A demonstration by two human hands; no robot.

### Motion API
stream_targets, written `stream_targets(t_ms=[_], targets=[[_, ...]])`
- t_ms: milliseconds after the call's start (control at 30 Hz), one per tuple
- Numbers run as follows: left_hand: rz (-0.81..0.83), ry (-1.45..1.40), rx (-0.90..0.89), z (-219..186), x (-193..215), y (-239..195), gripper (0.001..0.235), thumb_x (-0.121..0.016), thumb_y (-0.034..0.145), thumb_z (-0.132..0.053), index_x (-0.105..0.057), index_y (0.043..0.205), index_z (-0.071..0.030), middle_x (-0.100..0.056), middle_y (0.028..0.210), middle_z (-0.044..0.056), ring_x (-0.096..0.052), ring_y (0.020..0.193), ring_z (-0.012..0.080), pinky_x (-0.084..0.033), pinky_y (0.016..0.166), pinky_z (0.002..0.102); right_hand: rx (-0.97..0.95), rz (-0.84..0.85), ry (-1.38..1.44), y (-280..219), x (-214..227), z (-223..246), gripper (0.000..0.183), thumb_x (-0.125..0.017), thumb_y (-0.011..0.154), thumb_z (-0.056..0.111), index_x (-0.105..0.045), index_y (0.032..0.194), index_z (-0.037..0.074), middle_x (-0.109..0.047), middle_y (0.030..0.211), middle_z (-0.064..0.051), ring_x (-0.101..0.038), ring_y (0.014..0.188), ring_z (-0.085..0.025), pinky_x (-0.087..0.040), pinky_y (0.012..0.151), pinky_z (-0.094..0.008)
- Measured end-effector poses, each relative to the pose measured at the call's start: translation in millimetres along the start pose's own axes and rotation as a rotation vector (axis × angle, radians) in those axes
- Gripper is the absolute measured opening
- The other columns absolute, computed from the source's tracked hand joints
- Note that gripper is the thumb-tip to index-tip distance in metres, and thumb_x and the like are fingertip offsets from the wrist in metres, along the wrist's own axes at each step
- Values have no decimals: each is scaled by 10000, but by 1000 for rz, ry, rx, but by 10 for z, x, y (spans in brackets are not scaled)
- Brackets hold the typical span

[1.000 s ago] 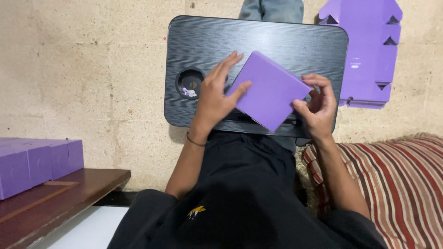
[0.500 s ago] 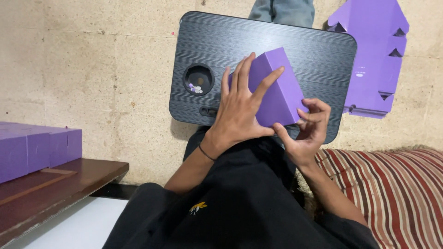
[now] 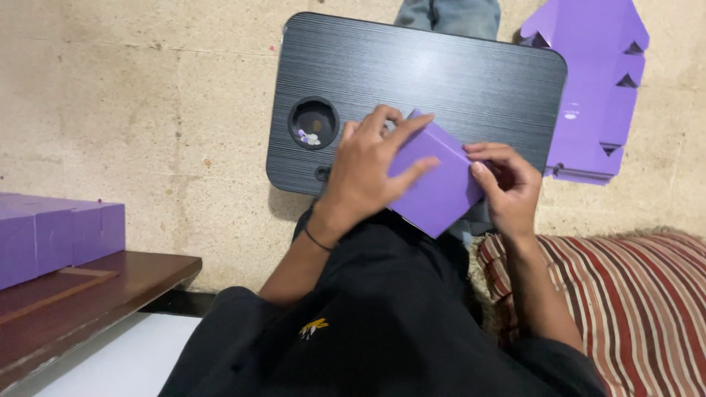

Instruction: The person folds and assembles a cardboard box on a lap desk by hand, tucking in various tabs to form the structure.

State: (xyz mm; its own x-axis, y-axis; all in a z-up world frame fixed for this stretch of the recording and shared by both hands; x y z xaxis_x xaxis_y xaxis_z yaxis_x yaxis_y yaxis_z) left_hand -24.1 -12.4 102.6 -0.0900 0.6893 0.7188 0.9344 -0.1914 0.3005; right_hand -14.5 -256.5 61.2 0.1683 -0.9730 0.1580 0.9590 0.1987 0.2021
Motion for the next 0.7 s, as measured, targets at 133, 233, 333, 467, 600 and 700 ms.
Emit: stream_targets(t_ms=[133,233,333,467,600,700], targets=[[26,-315,-26,341,-132,59,182,-754,937,-365,-768,1087,-263,-600,1078,38,-649,975,312,-498,888,455,-24,98,-40,78,97,71,110,-696,1004,12,-718,1065,-76,-693,1068,-258,-722,1073,-341,-577,897,-418],[159,-704,8,367,-246,55,177,-731,965,-353,-777,1111,-264,-644,1328,50,-666,1194,297,-492,1023,464,-54,143,16,91,76,78,115,-653,1027,30,-733,1059,-46,-718,1049,-236,-714,1045,-280,-566,883,-386],[119,-805,4,286,-267,54,129,-765,948,-190,-796,1059,-132,-758,1122,118,-731,1086,293,-546,952,409,-80,151,-18,85,22,126,141,-648,1038,81,-741,1067,-20,-737,1067,-216,-693,1050,-229,-555,891,-383],[107,-818,-22,230,-287,58,107,-788,928,-186,-810,1019,-137,-783,1050,90,-756,1032,265,-568,922,375,-41,190,-117,80,-8,119,168,-826,892,67,-768,1044,24,-751,1112,-205,-728,1085,-324,-528,970,-422],[126,-826,-55,180,-254,72,66,-772,928,-142,-807,978,-114,-792,990,77,-769,971,256,-573,885,371,-79,151,-77,38,-37,100,74,-820,903,38,-781,962,19,-757,1112,-214,-730,1074,-317,-524,979,-420],[103,-858,-30,155,-224,60,73,-765,933,-129,-803,971,-79,-789,987,106,-761,984,272,-572,885,378,-97,142,-78,36,-41,79,57,-810,909,34,-780,957,28,-752,1140,-221,-724,1084,-321,-520,985,-437]])
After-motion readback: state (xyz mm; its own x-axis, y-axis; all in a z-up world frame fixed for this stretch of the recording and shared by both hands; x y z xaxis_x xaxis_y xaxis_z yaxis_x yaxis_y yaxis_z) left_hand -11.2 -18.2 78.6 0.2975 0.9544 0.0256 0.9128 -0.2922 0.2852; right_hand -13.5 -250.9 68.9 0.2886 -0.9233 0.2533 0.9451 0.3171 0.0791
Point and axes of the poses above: each hand's wrist, its own y-axis towards the middle knuckle, its own x-axis out of the back of the hand, z = x × y, the point moved 2 cm from there along y, towards the middle knuckle
